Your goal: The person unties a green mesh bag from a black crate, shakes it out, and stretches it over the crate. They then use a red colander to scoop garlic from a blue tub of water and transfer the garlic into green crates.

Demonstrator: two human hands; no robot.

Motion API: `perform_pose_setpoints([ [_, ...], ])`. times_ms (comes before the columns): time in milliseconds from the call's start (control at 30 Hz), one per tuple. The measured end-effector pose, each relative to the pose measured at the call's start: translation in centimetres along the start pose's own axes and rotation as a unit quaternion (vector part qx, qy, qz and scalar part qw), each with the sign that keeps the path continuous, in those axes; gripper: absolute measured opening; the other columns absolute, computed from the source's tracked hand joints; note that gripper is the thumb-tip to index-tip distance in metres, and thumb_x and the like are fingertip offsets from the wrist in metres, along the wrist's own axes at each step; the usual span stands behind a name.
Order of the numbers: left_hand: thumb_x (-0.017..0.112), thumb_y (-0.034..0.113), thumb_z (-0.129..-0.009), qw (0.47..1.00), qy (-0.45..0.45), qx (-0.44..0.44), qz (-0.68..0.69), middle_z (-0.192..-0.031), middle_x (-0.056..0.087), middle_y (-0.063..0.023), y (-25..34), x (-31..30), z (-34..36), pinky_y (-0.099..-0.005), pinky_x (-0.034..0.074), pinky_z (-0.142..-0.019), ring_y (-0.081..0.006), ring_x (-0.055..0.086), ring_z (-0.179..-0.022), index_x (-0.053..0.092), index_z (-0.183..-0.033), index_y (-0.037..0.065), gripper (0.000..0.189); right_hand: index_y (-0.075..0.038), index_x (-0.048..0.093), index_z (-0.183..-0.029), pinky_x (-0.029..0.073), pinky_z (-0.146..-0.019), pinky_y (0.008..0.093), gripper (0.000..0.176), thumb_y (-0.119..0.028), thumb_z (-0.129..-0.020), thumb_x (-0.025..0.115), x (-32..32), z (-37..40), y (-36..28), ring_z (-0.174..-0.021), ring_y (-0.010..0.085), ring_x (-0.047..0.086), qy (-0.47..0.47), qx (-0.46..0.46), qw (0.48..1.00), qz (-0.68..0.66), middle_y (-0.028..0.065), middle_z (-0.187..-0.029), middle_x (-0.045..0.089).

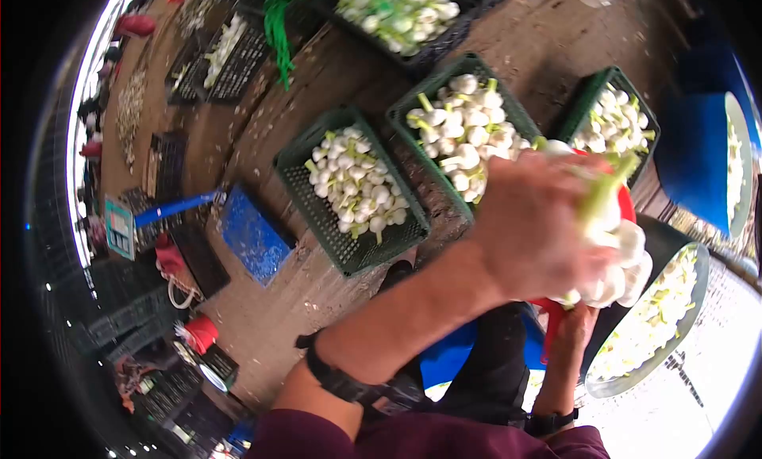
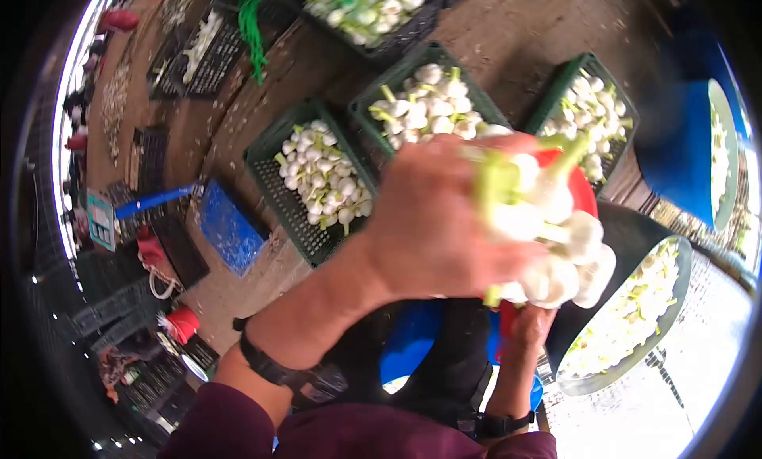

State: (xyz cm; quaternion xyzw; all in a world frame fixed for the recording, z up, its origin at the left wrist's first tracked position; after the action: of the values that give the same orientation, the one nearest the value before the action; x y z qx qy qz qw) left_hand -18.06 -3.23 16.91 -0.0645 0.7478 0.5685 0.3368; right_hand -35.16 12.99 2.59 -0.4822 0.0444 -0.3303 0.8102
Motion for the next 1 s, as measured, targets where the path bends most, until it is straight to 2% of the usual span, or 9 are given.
perform_pose_setpoints([
  [100, 0.071, 0.027, -0.059, 0.977, 0.091, -0.002, 0.192, -0.088, 0.059, -0.0106, -9.7, -6.6, 6.6, -0.0335, 0.043, -0.079, -0.0249, 0.056, -0.085, 0.045, -0.113, 0.003, 0.065, -0.002, 0.047, -0.106, 0.049, -0.042, 0.0272, 0.026, -0.007, -0.081, 0.051, 8.7, 1.0, 3.3, -0.063, 0.02, 0.06, 0.001, 0.016, 0.996, 0.09, 0.0127, -0.086, 0.058],
  [167, 0.072, 0.02, -0.062, 0.887, 0.188, -0.167, 0.387, -0.097, 0.055, -0.0109, -17.8, -9.2, 12.0, -0.0295, 0.042, -0.082, -0.0194, 0.055, -0.088, 0.031, -0.123, 0.0, 0.075, -0.002, 0.046, -0.111, 0.048, -0.049, 0.0244, 0.039, -0.005, -0.075, 0.059, 10.7, -0.3, 8.0, -0.071, 0.0175, 0.059, -0.106, -0.01, 0.961, 0.254, 0.0108, -0.089, 0.06],
  [233, 0.069, 0.021, -0.068, 0.908, 0.217, -0.261, 0.246, -0.11, 0.048, -0.0119, -25.7, -11.2, 17.1, -0.029, 0.042, -0.08, -0.0168, 0.051, -0.093, 0.022, -0.126, -0.001, 0.078, 0.003, 0.039, -0.118, 0.043, -0.079, 0.0334, 0.051, 0.0, -0.07, 0.055, 16.9, 0.7, 8.1, -0.087, 0.0258, 0.058, -0.096, -0.288, 0.844, 0.443, 0.0187, -0.098, 0.058],
  [300, 0.065, 0.024, -0.072, 0.871, 0.298, -0.356, 0.16, -0.116, 0.044, -0.0126, -32.8, -11.4, 23.4, -0.0287, 0.041, -0.08, -0.0181, 0.05, -0.095, 0.022, -0.125, -0.003, 0.074, 0.004, 0.033, -0.122, 0.041, -0.081, 0.0347, 0.056, 0.002, -0.069, 0.052, 17.7, 0.6, 11.5, -0.097, 0.032, 0.053, -0.074, -0.313, 0.801, 0.506, 0.0232, -0.108, 0.05],
  [700, 0.053, 0.028, -0.08, 0.533, 0.272, -0.699, 0.391, -0.1, 0.052, -0.0088, -32.0, -2.2, 52.5, -0.0358, 0.047, -0.063, -0.0208, 0.053, -0.08, 0.037, -0.119, 0.009, 0.046, 0.004, 0.034, -0.121, 0.037, -0.086, 0.0297, 0.05, -0.003, -0.075, 0.052, 20.5, 3.9, 13.3, -0.1, 0.026, 0.048, -0.125, -0.345, 0.811, 0.455, 0.0203, -0.114, 0.046],
  [767, 0.054, 0.028, -0.079, 0.546, 0.234, -0.717, 0.364, -0.094, 0.054, -0.0077, -30.4, -1.4, 53.4, -0.0354, 0.047, -0.063, -0.02, 0.054, -0.077, 0.039, -0.116, 0.009, 0.044, 0.003, 0.041, -0.116, 0.04, -0.079, 0.0279, 0.043, -0.007, -0.077, 0.051, 16.6, 1.5, 10.8, -0.089, 0.0214, 0.05, -0.059, -0.322, 0.87, 0.367, 0.0156, -0.108, 0.05],
  [867, 0.057, 0.027, -0.076, 0.658, -0.005, -0.738, 0.148, -0.077, 0.058, -0.0044, -30.8, 1.1, 58.3, -0.0354, 0.047, -0.062, -0.0189, 0.056, -0.068, 0.052, -0.103, 0.008, 0.033, -0.002, 0.055, -0.069, 0.04, -0.052, 0.0298, 0.003, -0.004, -0.069, 0.055, 8.6, -0.4, 2.5, -0.055, 0.0152, 0.051, 0.049, -0.399, 0.739, 0.541, 0.0033, -0.056, 0.053],
  [900, 0.058, 0.023, -0.074, 0.727, -0.067, -0.682, -0.024, -0.069, 0.056, -0.0057, -28.8, -0.6, 56.4, -0.0318, 0.046, -0.059, -0.0173, 0.055, -0.064, 0.055, -0.09, 0.005, 0.024, -0.002, 0.055, -0.068, 0.04, -0.05, 0.0292, 0.003, -0.005, -0.068, 0.055, 5.7, -0.6, -0.7, -0.052, 0.0151, 0.052, 0.091, -0.449, 0.619, 0.638, 0.0037, -0.054, 0.053],
  [1000, 0.057, 0.014, -0.072, 0.807, -0.182, -0.508, -0.239, -0.058, 0.052, -0.0055, -27.5, -1.6, 54.0, -0.0306, 0.042, -0.047, -0.0169, 0.048, -0.048, 0.055, -0.069, 0.002, 0.012, 0.005, 0.056, -0.074, 0.044, -0.036, 0.0266, 0.022, -0.017, -0.076, 0.053, -8.2, -1.2, -8.7, -0.041, 0.0179, 0.052, 0.305, -0.267, 0.729, 0.551, 0.0115, -0.063, 0.059],
])
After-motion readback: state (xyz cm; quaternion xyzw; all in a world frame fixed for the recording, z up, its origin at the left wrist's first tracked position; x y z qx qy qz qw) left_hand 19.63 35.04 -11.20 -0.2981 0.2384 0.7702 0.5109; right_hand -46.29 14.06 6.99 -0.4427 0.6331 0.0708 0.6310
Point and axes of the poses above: each hand's wrist, its own z-axis away from the middle knuckle, its own x-axis out of the palm, y = z × x, the point moved 6 cm from there along -z, towards the middle knuckle
